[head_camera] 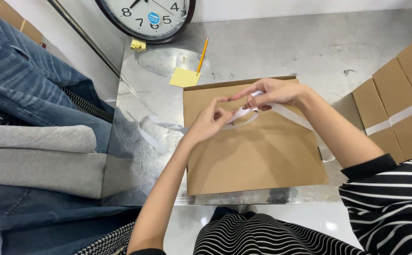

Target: The person places a pink garment in a plastic bag into a cardboard box, closes the lid, and ties the box with a white ribbon. The ribbon is wrapped around the box and tied into a bow on top.

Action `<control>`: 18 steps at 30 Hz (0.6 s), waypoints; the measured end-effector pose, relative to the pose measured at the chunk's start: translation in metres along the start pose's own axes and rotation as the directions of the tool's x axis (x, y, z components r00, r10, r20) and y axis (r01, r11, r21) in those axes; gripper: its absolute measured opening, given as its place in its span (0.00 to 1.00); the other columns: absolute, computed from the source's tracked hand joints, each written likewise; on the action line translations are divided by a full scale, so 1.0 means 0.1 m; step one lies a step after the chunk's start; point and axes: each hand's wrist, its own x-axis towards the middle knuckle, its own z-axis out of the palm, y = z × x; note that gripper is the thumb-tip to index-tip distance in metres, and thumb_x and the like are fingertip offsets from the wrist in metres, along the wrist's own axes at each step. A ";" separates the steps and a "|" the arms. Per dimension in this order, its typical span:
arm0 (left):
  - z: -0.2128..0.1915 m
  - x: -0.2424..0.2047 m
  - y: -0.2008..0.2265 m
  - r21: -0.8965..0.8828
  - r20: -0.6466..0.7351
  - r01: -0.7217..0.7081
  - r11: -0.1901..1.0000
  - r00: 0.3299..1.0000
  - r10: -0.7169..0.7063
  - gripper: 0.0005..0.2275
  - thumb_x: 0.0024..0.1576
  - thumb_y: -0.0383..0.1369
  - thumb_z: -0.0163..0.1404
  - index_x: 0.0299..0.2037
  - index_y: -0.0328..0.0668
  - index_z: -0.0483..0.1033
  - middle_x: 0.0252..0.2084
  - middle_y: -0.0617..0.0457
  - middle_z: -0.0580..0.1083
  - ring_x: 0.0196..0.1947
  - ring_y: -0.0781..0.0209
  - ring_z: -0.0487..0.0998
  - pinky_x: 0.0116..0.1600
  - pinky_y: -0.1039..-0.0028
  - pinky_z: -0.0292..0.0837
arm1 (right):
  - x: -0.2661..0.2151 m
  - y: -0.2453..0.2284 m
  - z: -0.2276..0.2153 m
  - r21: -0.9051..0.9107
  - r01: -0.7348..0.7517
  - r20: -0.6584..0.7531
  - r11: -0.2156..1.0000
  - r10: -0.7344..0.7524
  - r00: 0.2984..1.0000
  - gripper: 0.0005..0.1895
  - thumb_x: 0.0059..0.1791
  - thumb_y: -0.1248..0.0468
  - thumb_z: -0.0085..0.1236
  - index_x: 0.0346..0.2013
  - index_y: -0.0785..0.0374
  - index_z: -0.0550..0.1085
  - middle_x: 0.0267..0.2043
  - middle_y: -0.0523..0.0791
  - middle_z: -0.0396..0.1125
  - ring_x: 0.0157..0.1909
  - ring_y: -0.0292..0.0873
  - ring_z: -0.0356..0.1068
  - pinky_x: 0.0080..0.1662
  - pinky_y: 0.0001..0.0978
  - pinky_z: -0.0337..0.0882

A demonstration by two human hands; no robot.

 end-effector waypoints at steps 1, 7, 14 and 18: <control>-0.05 0.03 -0.05 0.000 -0.001 0.000 1.000 1.000 0.000 0.25 0.63 0.42 0.57 0.69 0.51 0.65 0.41 0.51 0.84 0.48 0.51 0.83 0.58 0.60 0.78 | 0.02 -0.03 0.00 -0.001 0.000 0.001 1.000 0.000 1.000 0.28 0.48 0.71 0.65 0.65 0.69 0.76 0.34 0.46 0.74 0.26 0.34 0.66 0.28 0.25 0.68; -0.18 0.01 0.12 -0.001 -0.011 0.059 0.998 0.998 -0.059 0.10 0.58 0.43 0.65 0.42 0.48 0.87 0.34 0.53 0.83 0.39 0.60 0.80 0.45 0.70 0.78 | 0.08 -0.19 0.01 -0.118 -0.054 -0.018 0.992 0.052 0.998 0.29 0.48 0.72 0.61 0.66 0.66 0.76 0.33 0.47 0.74 0.27 0.34 0.64 0.30 0.25 0.65; -0.27 -0.03 0.32 0.125 -0.088 0.058 0.990 0.995 -0.048 0.05 0.62 0.37 0.60 0.41 0.49 0.80 0.26 0.56 0.80 0.30 0.62 0.79 0.41 0.74 0.74 | 0.11 -0.29 0.06 -0.211 -0.086 -0.198 0.974 0.044 0.979 0.23 0.56 0.61 0.57 0.64 0.66 0.76 0.44 0.51 0.77 0.27 0.39 0.68 0.30 0.30 0.66; -0.29 0.00 0.35 -0.004 0.028 0.105 0.994 0.994 -0.105 0.26 0.66 0.26 0.51 0.70 0.68 0.57 0.36 0.49 0.84 0.18 0.57 0.83 0.32 0.76 0.82 | 0.15 -0.51 0.19 -0.216 -0.036 -0.225 0.976 -0.014 0.974 0.26 0.58 0.59 0.53 0.70 0.67 0.71 0.57 0.54 0.77 0.36 0.45 0.79 0.36 0.33 0.76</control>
